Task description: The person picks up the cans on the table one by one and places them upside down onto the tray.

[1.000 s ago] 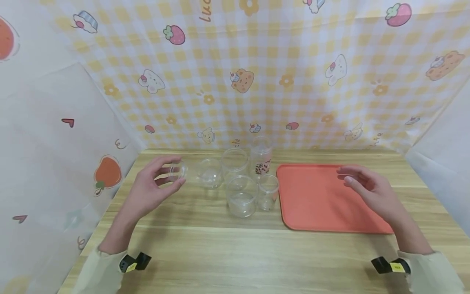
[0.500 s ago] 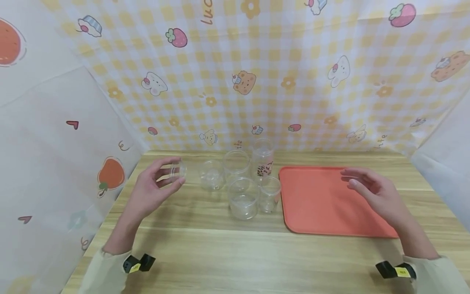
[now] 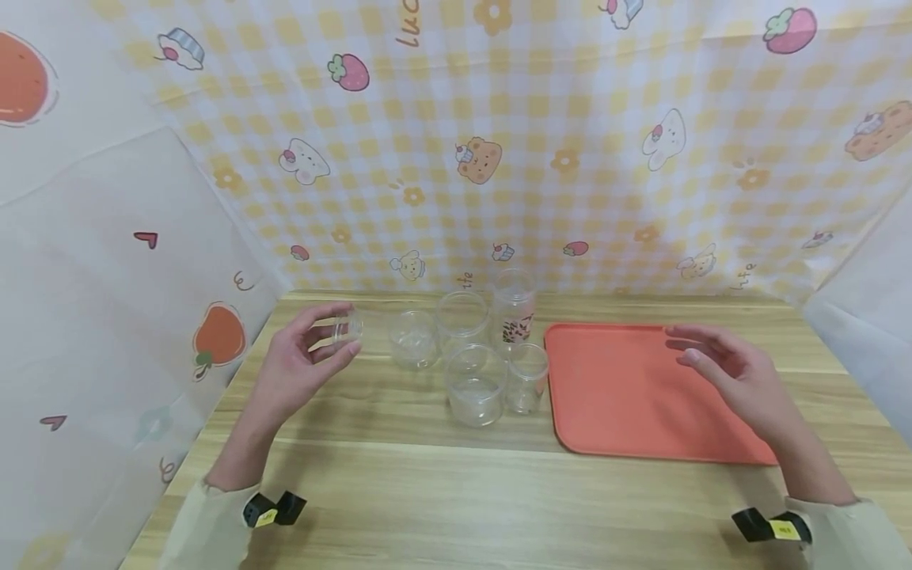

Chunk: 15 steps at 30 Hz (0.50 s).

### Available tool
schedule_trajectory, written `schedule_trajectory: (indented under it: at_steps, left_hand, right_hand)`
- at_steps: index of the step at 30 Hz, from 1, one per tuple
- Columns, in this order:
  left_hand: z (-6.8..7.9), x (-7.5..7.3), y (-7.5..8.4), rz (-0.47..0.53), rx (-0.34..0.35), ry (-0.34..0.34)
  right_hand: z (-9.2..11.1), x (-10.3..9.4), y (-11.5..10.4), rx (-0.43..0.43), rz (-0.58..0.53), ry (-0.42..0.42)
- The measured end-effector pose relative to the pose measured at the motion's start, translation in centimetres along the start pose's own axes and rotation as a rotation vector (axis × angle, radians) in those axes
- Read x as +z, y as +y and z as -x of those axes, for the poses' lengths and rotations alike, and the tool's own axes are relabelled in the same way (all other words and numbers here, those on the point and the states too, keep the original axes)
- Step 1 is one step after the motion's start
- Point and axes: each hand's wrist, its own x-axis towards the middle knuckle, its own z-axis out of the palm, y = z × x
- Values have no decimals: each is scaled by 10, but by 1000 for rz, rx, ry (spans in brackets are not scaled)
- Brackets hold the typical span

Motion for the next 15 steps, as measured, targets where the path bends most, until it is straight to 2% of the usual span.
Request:
schedule_trajectory:
  at_steps: [4, 15]
  left_hand:
    - [0, 0, -3, 48, -7, 1]
    - [-1, -1, -5, 136, -14, 26]
  right_hand:
    - [0, 0, -1, -11, -53, -1]
    - [-7, 3, -4, 12, -88, 10]
